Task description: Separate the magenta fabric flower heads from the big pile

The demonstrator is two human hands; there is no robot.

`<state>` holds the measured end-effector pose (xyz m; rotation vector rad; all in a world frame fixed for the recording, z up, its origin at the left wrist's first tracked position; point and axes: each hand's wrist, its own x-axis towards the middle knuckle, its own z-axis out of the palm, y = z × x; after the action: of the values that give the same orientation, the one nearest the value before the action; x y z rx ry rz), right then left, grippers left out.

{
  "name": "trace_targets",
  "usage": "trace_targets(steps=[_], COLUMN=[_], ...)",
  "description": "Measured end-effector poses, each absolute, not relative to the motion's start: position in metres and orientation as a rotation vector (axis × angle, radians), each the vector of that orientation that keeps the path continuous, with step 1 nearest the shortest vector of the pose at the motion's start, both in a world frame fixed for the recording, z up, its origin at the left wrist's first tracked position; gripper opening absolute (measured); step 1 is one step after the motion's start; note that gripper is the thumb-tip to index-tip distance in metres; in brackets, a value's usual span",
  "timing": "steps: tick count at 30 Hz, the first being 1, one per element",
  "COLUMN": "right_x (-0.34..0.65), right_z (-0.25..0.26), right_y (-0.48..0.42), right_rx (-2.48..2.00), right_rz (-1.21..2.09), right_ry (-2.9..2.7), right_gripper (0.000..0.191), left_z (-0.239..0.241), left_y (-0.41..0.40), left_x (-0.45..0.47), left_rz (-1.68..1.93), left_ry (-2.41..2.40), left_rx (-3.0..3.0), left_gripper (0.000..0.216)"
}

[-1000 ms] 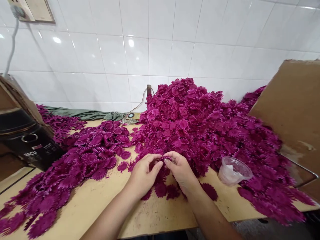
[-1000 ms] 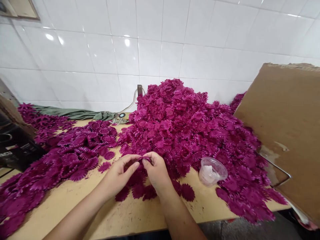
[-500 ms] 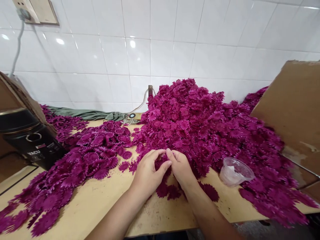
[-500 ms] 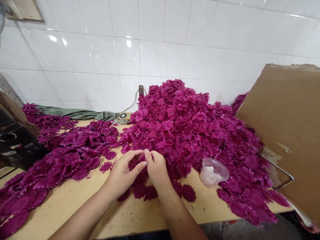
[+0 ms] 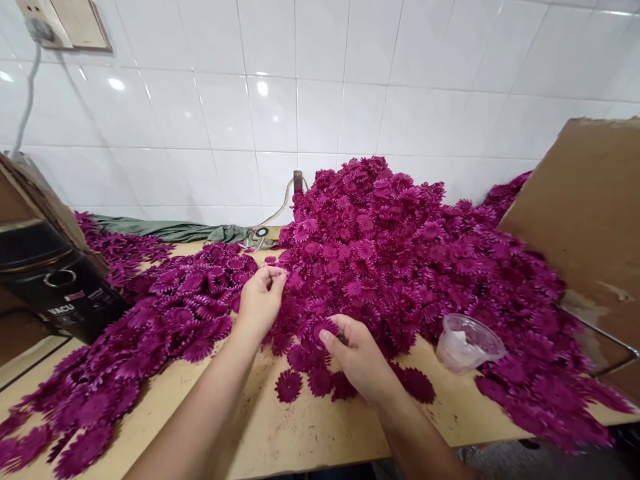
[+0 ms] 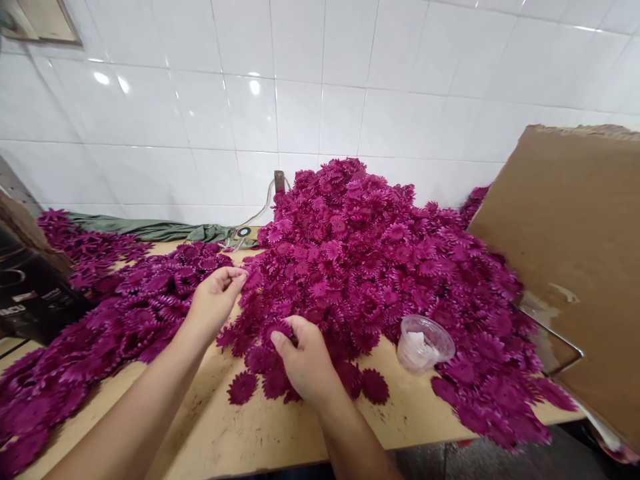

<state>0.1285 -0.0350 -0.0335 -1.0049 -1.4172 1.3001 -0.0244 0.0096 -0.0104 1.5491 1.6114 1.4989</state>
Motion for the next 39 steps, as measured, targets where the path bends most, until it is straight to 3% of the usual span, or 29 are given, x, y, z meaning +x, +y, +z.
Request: trace_targets(steps=[4,10,17,21,25,33,39], right_x=[0.132,0.129,0.119,0.124,0.128,0.12,0.119], right_z=[-0.036,-0.03,-0.038,-0.027,-0.014,-0.017,-0.017], right_y=[-0.029,-0.02,-0.022,-0.035,-0.045,-0.033,-0.025], right_rx=[-1.131,-1.106,-1.125,-1.217,-1.121,-1.139,-1.238], right_rz=[1.215,1.173,0.988,0.61,0.283,0.501,0.37], right_ry=[-1.373,-1.331,-1.5,-1.64,-1.813,-1.916,-1.807], right_gripper=[0.033,0.038,0.03,0.017,0.018,0.008,0.015], left_z=[-0.017,-0.026,-0.035,-0.032,-0.027,-0.036,-0.03], left_y=[0.006,-0.032,-0.039,-0.035,-0.036,-0.036,-0.043], left_x=[-0.029,-0.002,0.014,0.004,-0.003,-0.004,-0.004], left_rz=[1.391,1.095,1.316,1.417,1.359,1.304,1.229], left_ry=[1.643,1.345,1.24,1.352,1.376,1.346,1.174], left_rx=[1.732,1.715,1.491,1.419,1.448,1.475,1.426], left_gripper=[0.034,0.032,0.029,0.019,0.022,0.034,0.022])
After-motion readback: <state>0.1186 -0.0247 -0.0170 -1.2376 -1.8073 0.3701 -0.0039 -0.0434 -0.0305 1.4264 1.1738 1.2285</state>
